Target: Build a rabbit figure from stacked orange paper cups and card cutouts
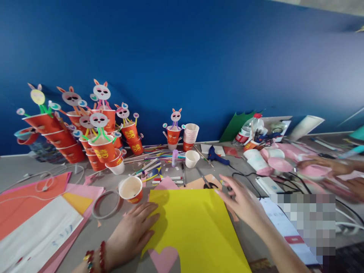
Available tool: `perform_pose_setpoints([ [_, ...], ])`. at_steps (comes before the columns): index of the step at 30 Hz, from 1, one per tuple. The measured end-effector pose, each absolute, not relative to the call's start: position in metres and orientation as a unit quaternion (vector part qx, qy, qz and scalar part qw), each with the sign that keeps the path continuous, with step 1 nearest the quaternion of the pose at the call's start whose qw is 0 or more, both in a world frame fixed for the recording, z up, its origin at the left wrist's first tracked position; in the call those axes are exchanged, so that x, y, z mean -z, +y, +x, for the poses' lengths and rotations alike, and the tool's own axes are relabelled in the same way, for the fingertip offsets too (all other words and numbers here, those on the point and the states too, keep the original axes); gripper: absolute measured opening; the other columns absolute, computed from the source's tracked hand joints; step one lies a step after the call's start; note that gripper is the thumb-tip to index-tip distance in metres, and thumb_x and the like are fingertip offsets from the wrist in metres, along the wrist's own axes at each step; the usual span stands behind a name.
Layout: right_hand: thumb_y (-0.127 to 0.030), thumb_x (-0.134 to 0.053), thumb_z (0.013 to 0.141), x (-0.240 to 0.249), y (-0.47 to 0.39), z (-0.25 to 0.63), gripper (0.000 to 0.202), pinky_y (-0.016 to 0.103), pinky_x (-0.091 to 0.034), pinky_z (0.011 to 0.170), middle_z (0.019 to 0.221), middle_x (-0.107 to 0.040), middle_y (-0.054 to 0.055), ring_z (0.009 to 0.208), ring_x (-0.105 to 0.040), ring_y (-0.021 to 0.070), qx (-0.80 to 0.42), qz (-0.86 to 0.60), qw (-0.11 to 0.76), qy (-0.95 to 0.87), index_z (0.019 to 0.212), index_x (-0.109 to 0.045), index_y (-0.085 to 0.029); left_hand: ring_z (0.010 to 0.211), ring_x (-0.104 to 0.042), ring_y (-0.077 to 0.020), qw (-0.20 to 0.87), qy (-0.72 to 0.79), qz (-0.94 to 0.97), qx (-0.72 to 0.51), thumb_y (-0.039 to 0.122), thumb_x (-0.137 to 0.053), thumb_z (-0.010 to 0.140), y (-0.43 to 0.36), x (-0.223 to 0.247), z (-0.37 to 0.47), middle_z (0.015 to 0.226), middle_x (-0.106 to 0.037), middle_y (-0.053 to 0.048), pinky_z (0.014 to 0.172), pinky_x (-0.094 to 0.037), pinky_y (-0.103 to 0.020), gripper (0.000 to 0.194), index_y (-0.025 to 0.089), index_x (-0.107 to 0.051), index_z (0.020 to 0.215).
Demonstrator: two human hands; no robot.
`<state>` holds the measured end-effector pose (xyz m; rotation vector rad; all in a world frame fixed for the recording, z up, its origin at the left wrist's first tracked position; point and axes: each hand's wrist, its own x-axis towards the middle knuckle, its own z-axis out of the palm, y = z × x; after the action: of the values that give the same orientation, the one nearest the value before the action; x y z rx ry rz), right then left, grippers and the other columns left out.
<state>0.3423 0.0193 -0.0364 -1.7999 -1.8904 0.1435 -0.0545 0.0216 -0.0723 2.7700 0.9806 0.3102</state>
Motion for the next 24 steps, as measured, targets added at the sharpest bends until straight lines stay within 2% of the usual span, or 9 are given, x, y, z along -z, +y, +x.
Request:
perform_pose_setpoints([
  [5, -0.051, -0.067, 0.084, 0.034, 0.118, 0.309, 0.087, 0.048, -0.054, 0.097, 0.149, -0.048, 0.021, 0.126, -0.059, 0.0362, -0.09, -0.64, 0.315, -0.695, 0.154, -0.028, -0.015, 0.124, -0.057, -0.0308, 0.092, 0.335, 0.927, -0.141, 0.021, -0.054, 0.09, 0.021, 0.075, -0.052, 0.137, -0.061, -0.011, 0.103, -0.049, -0.051, 0.036, 0.024, -0.06, 0.125],
  [7, -0.044, -0.072, 0.08, 0.04, 0.148, 0.297, 0.093, 0.05, -0.051, 0.1, 0.15, -0.048, 0.02, 0.131, -0.054, 0.0383, -0.108, -0.664, 0.297, -0.677, 0.155, -0.024, -0.016, 0.123, -0.058, -0.0303, 0.103, 0.334, 0.925, -0.151, 0.023, -0.054, 0.09, 0.021, 0.074, -0.051, 0.136, -0.062, -0.011, 0.103, -0.049, -0.051, 0.035, 0.024, -0.061, 0.124],
  [9, -0.037, -0.071, 0.08, 0.043, 0.161, 0.288, 0.09, 0.053, -0.051, 0.099, 0.144, -0.054, 0.023, 0.128, -0.056, 0.0412, -0.116, -0.677, 0.298, -0.664, 0.154, -0.027, -0.013, 0.123, -0.058, -0.0294, 0.123, 0.332, 0.92, -0.169, 0.024, -0.053, 0.092, 0.022, 0.073, -0.052, 0.135, -0.062, -0.012, 0.104, -0.049, -0.049, 0.034, 0.023, -0.06, 0.126],
  [11, -0.036, -0.068, 0.081, 0.039, 0.155, 0.282, 0.087, 0.055, -0.049, 0.1, 0.146, -0.052, 0.023, 0.13, -0.054, 0.0431, -0.109, -0.68, 0.305, -0.657, 0.154, -0.028, -0.012, 0.124, -0.058, -0.0275, 0.158, 0.331, 0.907, -0.21, 0.021, -0.048, 0.095, 0.022, 0.074, -0.055, 0.135, -0.061, -0.014, 0.103, -0.051, -0.047, 0.035, 0.022, -0.056, 0.129],
  [13, -0.039, -0.067, 0.082, 0.031, 0.13, 0.275, 0.086, 0.054, -0.049, 0.102, 0.151, -0.048, 0.019, 0.131, -0.053, 0.0415, -0.096, -0.661, 0.319, -0.673, 0.155, -0.028, -0.017, 0.126, -0.057, -0.0259, 0.197, 0.33, 0.882, -0.273, 0.018, -0.041, 0.098, 0.022, 0.076, -0.059, 0.135, -0.06, -0.015, 0.103, -0.051, -0.045, 0.037, 0.022, -0.051, 0.134],
  [15, -0.042, -0.067, 0.084, 0.021, 0.095, 0.263, 0.085, 0.05, -0.049, 0.104, 0.152, -0.048, 0.016, 0.13, -0.055, 0.0384, -0.141, -0.587, 0.332, -0.724, 0.156, -0.027, -0.021, 0.13, -0.053, -0.0261, 0.234, 0.341, 0.844, -0.342, 0.018, -0.041, 0.099, 0.022, 0.076, -0.062, 0.138, -0.057, -0.015, 0.106, -0.048, -0.046, 0.039, 0.023, -0.047, 0.138],
  [18, -0.041, -0.068, 0.086, 0.013, 0.044, 0.234, 0.087, 0.047, -0.047, 0.107, 0.152, -0.048, 0.014, 0.132, -0.055, 0.035, -0.27, -0.458, 0.307, -0.79, 0.157, -0.022, -0.024, 0.134, -0.049, -0.0297, 0.304, 0.338, 0.798, -0.394, 0.031, -0.046, 0.1, 0.023, 0.071, -0.062, 0.147, -0.048, -0.016, 0.109, -0.046, -0.051, 0.047, 0.024, -0.038, 0.146],
  [21, -0.041, -0.073, 0.083, 0.02, 0.018, 0.201, 0.09, 0.046, -0.049, 0.104, 0.152, -0.049, 0.014, 0.132, -0.054, 0.034, -0.347, -0.399, 0.274, -0.803, 0.157, -0.024, -0.026, 0.139, -0.044, -0.0344, 0.407, 0.277, 0.79, -0.366, 0.051, -0.054, 0.095, 0.026, 0.064, -0.062, 0.156, -0.037, -0.019, 0.11, -0.044, -0.052, 0.071, 0.024, -0.026, 0.154],
  [24, -0.041, -0.076, 0.081, 0.035, 0.016, 0.18, 0.087, 0.048, -0.049, 0.103, 0.147, -0.054, 0.015, 0.129, -0.057, 0.0352, -0.354, -0.386, 0.264, -0.81, 0.153, -0.031, -0.022, 0.142, -0.042, -0.0362, 0.467, 0.266, 0.778, -0.326, 0.051, -0.065, 0.088, 0.029, 0.064, -0.064, 0.157, -0.036, -0.02, 0.113, -0.042, -0.053, 0.084, 0.023, -0.022, 0.155],
])
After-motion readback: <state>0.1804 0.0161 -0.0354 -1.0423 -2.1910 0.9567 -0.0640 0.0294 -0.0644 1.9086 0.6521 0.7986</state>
